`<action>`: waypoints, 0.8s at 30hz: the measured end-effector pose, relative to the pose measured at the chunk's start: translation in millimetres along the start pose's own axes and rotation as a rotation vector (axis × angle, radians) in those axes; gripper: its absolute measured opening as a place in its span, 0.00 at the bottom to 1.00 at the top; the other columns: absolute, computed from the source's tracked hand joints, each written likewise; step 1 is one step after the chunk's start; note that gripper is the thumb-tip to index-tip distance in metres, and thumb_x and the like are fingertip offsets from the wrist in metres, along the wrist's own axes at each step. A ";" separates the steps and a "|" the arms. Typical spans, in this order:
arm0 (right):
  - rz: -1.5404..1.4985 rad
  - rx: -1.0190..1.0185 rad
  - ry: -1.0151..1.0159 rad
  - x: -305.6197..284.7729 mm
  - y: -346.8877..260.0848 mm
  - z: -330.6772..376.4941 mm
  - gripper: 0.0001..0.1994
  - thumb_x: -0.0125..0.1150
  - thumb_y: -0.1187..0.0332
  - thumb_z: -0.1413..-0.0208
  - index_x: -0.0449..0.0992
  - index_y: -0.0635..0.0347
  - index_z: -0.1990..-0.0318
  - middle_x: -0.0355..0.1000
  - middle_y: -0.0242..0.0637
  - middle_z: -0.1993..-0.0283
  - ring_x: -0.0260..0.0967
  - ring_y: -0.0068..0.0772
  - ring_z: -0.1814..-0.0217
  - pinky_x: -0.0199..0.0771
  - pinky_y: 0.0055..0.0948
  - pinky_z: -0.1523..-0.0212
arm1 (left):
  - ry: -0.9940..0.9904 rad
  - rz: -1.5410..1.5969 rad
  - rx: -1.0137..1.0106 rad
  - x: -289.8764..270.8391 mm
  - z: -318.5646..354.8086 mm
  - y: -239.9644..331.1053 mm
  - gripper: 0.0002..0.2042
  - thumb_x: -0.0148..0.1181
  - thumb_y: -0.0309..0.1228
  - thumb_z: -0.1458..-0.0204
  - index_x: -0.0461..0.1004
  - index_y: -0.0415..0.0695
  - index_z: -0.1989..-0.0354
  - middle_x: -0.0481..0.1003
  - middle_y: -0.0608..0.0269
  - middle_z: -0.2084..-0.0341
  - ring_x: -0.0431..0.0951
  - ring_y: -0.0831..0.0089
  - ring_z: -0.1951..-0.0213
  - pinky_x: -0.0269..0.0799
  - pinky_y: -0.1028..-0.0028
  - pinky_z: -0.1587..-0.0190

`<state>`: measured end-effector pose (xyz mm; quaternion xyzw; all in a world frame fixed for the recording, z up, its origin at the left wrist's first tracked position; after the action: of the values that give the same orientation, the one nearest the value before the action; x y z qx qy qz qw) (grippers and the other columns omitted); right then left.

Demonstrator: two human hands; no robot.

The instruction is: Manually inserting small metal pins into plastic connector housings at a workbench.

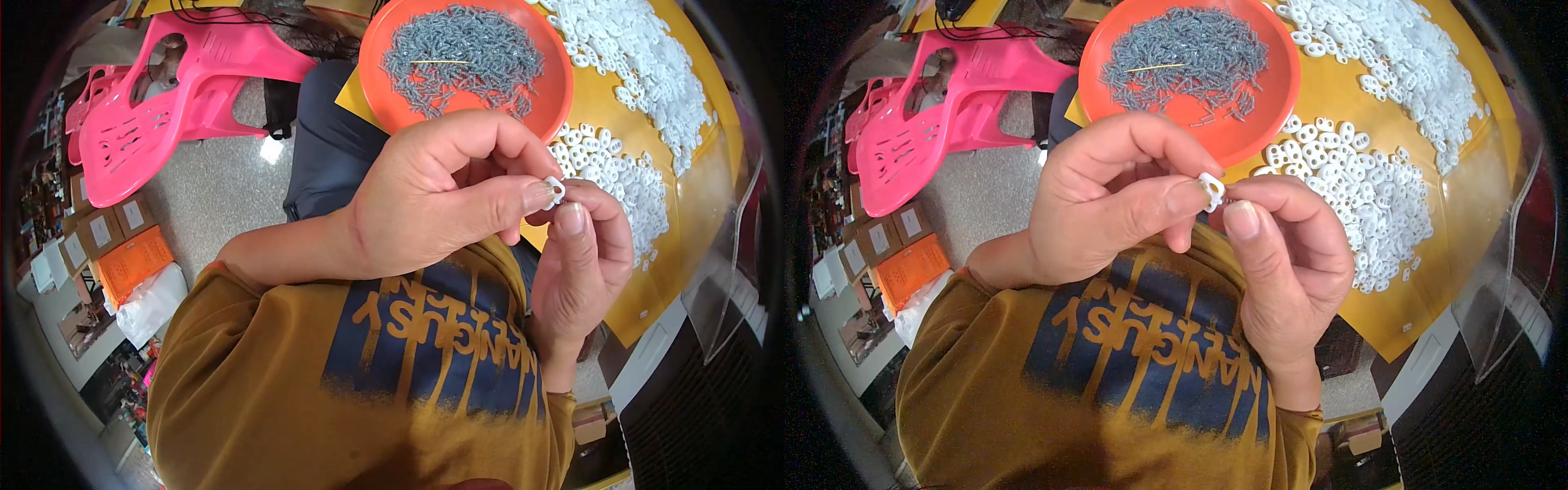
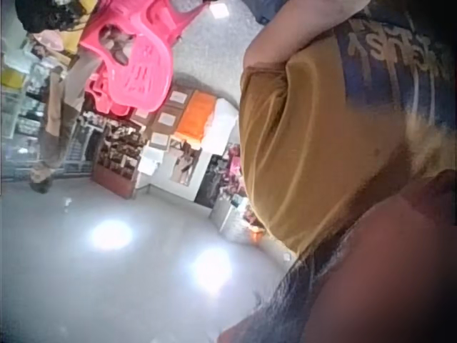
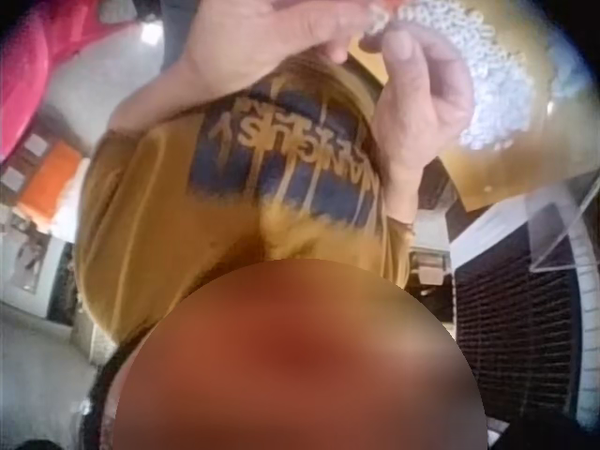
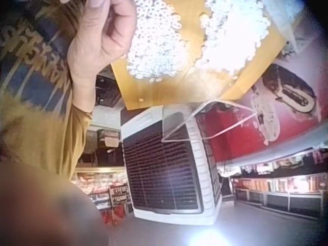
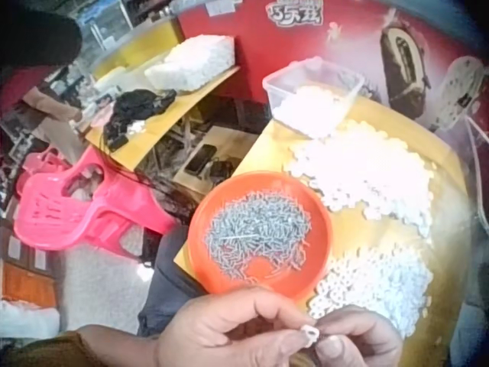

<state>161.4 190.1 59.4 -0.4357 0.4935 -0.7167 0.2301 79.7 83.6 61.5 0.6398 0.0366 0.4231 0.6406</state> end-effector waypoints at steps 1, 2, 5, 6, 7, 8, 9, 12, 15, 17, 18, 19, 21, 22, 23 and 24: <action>-0.006 0.002 -0.001 -0.4 0.4 -0.2 0.04 0.53 0.78 0.51 0.70 0.68 0.67 0.67 0.35 0.69 0.64 0.20 0.69 0.63 0.17 0.64 | 0.001 0.001 -0.001 -0.5 0.2 0.0 0.07 0.51 0.23 0.50 0.67 0.36 0.63 0.70 0.64 0.72 0.69 0.85 0.76 0.66 0.86 0.73; -0.012 0.005 -0.002 -0.6 0.8 -0.4 0.04 0.53 0.78 0.51 0.70 0.68 0.67 0.67 0.35 0.69 0.64 0.20 0.69 0.63 0.17 0.64 | 0.007 -0.001 -0.002 -1.1 0.4 0.0 0.07 0.51 0.23 0.50 0.67 0.36 0.63 0.70 0.65 0.72 0.69 0.85 0.76 0.66 0.87 0.73; -0.018 0.006 0.007 0.4 1.7 -1.1 0.04 0.53 0.78 0.51 0.70 0.68 0.67 0.67 0.35 0.69 0.64 0.20 0.69 0.63 0.17 0.64 | 0.016 -0.008 -0.009 -2.1 -0.2 -1.5 0.07 0.51 0.23 0.50 0.67 0.36 0.63 0.70 0.65 0.72 0.69 0.85 0.76 0.66 0.87 0.74; -0.018 0.007 0.007 0.5 1.9 -1.3 0.04 0.53 0.78 0.51 0.70 0.68 0.67 0.67 0.35 0.69 0.64 0.20 0.69 0.63 0.17 0.64 | 0.017 -0.014 -0.014 -2.0 -0.8 -2.1 0.07 0.51 0.23 0.50 0.67 0.36 0.63 0.70 0.65 0.72 0.69 0.85 0.76 0.66 0.87 0.74; -0.010 0.000 0.001 0.5 1.7 -1.4 0.04 0.53 0.78 0.51 0.70 0.68 0.67 0.67 0.35 0.68 0.64 0.20 0.68 0.63 0.18 0.64 | 0.018 -0.014 -0.015 -1.9 -1.1 -2.7 0.07 0.51 0.23 0.50 0.67 0.36 0.63 0.70 0.65 0.72 0.69 0.85 0.76 0.66 0.87 0.74; -0.001 -0.008 -0.004 0.4 1.5 -1.6 0.04 0.53 0.78 0.51 0.70 0.69 0.67 0.67 0.36 0.68 0.64 0.21 0.68 0.63 0.18 0.64 | 0.019 -0.021 0.000 -1.8 -1.4 -2.6 0.07 0.51 0.23 0.50 0.67 0.37 0.63 0.70 0.66 0.73 0.69 0.85 0.76 0.66 0.87 0.74; -0.001 -0.007 -0.005 -0.7 1.9 -1.9 0.04 0.53 0.78 0.51 0.70 0.69 0.67 0.67 0.36 0.68 0.64 0.21 0.68 0.63 0.18 0.64 | 0.022 -0.029 0.016 -1.9 -1.2 -2.4 0.07 0.51 0.23 0.50 0.67 0.37 0.63 0.70 0.66 0.73 0.69 0.86 0.76 0.66 0.87 0.74; 0.111 -0.068 -0.035 -2.3 1.4 -1.3 0.04 0.53 0.79 0.52 0.70 0.69 0.67 0.67 0.37 0.68 0.63 0.22 0.67 0.63 0.18 0.63 | 0.002 -0.053 0.031 -2.2 -1.3 -2.3 0.07 0.51 0.23 0.50 0.66 0.37 0.63 0.70 0.66 0.73 0.69 0.86 0.76 0.65 0.87 0.74; 0.298 -0.185 -0.004 -3.7 -2.6 1.4 0.04 0.54 0.80 0.52 0.69 0.69 0.67 0.67 0.38 0.68 0.63 0.23 0.66 0.62 0.18 0.63 | -0.026 -0.102 0.108 -2.5 -0.2 -2.8 0.07 0.51 0.23 0.50 0.65 0.37 0.62 0.69 0.65 0.72 0.69 0.86 0.76 0.65 0.87 0.74; 0.441 -0.251 -0.074 -3.1 -4.7 1.1 0.04 0.54 0.81 0.53 0.69 0.70 0.67 0.66 0.38 0.67 0.62 0.22 0.67 0.61 0.18 0.64 | -0.032 -0.126 0.151 -2.3 0.6 -3.1 0.07 0.50 0.23 0.50 0.65 0.37 0.63 0.69 0.64 0.71 0.69 0.85 0.76 0.65 0.87 0.74; 0.439 -0.250 -0.073 -3.5 -4.5 1.5 0.04 0.54 0.81 0.53 0.69 0.70 0.67 0.66 0.38 0.67 0.62 0.22 0.67 0.61 0.18 0.64 | -0.042 -0.149 0.191 -1.3 0.8 -2.8 0.07 0.50 0.22 0.50 0.65 0.36 0.63 0.68 0.64 0.70 0.69 0.85 0.76 0.65 0.87 0.74; 0.423 -0.246 -0.076 -3.8 -4.2 1.7 0.04 0.54 0.80 0.53 0.69 0.70 0.67 0.66 0.38 0.67 0.61 0.22 0.67 0.61 0.17 0.64 | -0.041 -0.151 0.189 -0.5 0.7 -3.8 0.07 0.50 0.22 0.50 0.65 0.36 0.63 0.68 0.64 0.70 0.69 0.85 0.76 0.65 0.87 0.74; 0.408 -0.242 -0.080 -3.3 -3.6 2.9 0.04 0.53 0.80 0.52 0.69 0.70 0.67 0.66 0.38 0.67 0.61 0.21 0.67 0.61 0.17 0.65 | -0.036 -0.148 0.194 0.1 1.6 -4.9 0.06 0.50 0.22 0.50 0.65 0.36 0.63 0.68 0.63 0.70 0.69 0.85 0.77 0.65 0.86 0.75; 0.389 -0.226 -0.081 -2.7 -2.4 3.9 0.04 0.53 0.80 0.52 0.69 0.70 0.67 0.66 0.38 0.67 0.61 0.21 0.68 0.60 0.16 0.65 | -0.037 -0.146 0.195 -0.2 2.5 -5.3 0.06 0.50 0.22 0.50 0.65 0.36 0.63 0.68 0.63 0.70 0.69 0.85 0.77 0.65 0.86 0.75; 0.370 -0.212 -0.082 -2.0 -1.3 4.7 0.04 0.53 0.80 0.52 0.68 0.70 0.67 0.66 0.37 0.67 0.61 0.20 0.68 0.60 0.16 0.66 | -0.037 -0.132 0.181 -0.8 3.2 -6.0 0.06 0.50 0.22 0.50 0.65 0.37 0.63 0.68 0.63 0.70 0.69 0.85 0.77 0.65 0.86 0.75; 0.367 -0.211 -0.081 -2.5 -0.8 5.1 0.04 0.53 0.80 0.52 0.68 0.70 0.67 0.66 0.37 0.67 0.61 0.20 0.68 0.60 0.16 0.66 | -0.036 -0.123 0.165 -0.3 3.3 -7.1 0.06 0.50 0.22 0.50 0.65 0.37 0.63 0.68 0.63 0.70 0.69 0.85 0.77 0.66 0.86 0.75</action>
<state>167.1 189.8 59.8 -0.3887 0.6273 -0.5890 0.3294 85.0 82.0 56.0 0.6944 0.0989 0.3670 0.6111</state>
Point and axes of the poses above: each hand's wrist, its own z-axis away from the middle knuckle, its own x-axis out of the palm, y = z × x, the point moved 4 cm from there along -z, towards the middle knuckle
